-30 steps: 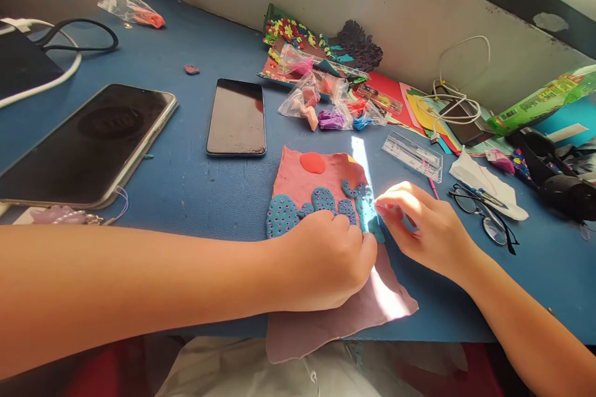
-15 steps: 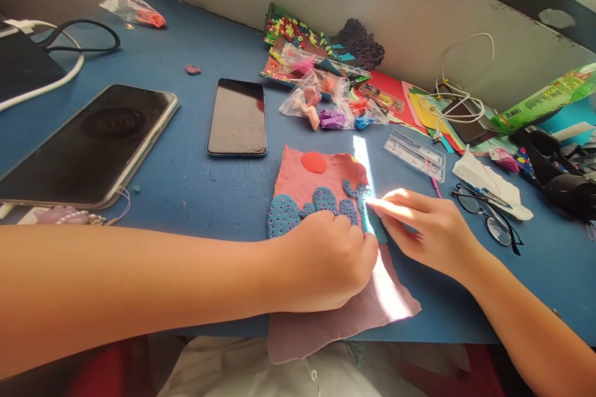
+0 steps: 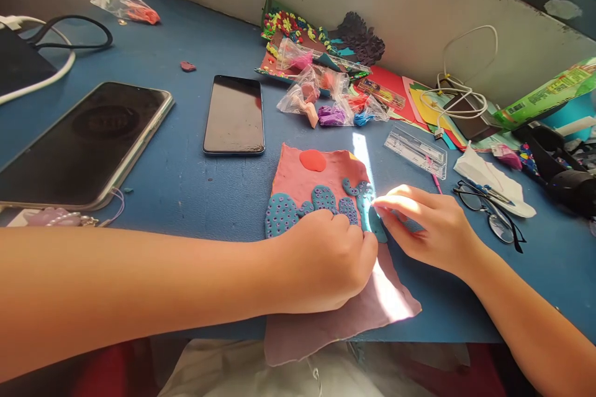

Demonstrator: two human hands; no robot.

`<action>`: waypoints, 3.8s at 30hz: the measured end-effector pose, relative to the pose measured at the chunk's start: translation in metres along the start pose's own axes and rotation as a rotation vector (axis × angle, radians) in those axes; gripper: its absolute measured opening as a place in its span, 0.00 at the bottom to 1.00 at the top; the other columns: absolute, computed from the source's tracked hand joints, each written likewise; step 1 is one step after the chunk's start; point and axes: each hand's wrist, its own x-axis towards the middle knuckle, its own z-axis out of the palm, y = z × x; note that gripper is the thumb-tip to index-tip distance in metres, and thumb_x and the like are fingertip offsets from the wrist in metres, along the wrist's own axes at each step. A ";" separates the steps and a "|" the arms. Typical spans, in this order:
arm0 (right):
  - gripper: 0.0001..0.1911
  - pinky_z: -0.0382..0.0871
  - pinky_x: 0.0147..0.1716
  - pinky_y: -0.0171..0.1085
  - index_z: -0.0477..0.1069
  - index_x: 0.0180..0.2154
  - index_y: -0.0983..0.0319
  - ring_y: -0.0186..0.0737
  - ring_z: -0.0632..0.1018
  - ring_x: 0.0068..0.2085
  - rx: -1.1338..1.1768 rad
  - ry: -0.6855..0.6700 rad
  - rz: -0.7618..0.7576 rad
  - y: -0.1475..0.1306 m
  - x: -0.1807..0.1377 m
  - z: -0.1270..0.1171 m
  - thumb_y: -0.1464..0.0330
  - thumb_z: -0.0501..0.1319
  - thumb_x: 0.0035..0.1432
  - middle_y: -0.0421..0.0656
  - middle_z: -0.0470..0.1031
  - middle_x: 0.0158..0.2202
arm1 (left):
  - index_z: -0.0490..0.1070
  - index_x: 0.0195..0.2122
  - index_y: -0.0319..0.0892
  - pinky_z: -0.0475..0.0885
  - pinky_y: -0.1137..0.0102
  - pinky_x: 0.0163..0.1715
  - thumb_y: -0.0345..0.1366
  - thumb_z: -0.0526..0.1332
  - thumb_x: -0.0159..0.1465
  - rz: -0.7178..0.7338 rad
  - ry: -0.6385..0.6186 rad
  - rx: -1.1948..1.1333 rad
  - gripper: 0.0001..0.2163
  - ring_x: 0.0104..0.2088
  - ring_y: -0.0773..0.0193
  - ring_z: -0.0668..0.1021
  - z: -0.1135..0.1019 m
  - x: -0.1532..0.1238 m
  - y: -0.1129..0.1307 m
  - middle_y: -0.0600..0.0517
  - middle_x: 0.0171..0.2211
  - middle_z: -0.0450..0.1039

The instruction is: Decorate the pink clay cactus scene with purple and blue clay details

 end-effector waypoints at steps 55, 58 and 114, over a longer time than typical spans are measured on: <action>0.12 0.67 0.21 0.31 0.68 0.45 0.53 0.31 0.72 0.21 0.232 0.082 0.035 -0.029 0.005 -0.008 0.74 0.58 0.61 0.35 0.73 0.23 | 0.54 0.45 0.37 0.62 0.72 0.25 0.23 0.45 0.63 -0.107 0.194 -0.236 0.10 0.25 0.65 0.65 -0.005 0.006 -0.005 0.53 0.26 0.67; 0.14 0.67 0.20 0.30 0.69 0.46 0.51 0.30 0.72 0.20 0.283 0.062 0.038 -0.032 0.006 -0.008 0.73 0.57 0.62 0.34 0.73 0.23 | 0.54 0.44 0.38 0.62 0.71 0.26 0.23 0.45 0.63 -0.095 0.193 -0.229 0.10 0.25 0.65 0.66 -0.004 0.006 -0.005 0.52 0.27 0.68; 0.11 0.72 0.30 0.33 0.69 0.41 0.59 0.34 0.74 0.34 0.073 0.039 -0.017 -0.008 0.003 0.003 0.78 0.60 0.58 0.44 0.72 0.34 | 0.71 0.19 0.36 0.58 0.69 0.14 0.31 0.55 0.62 0.016 0.199 0.096 0.14 0.15 0.64 0.69 0.002 0.000 0.003 0.51 0.16 0.67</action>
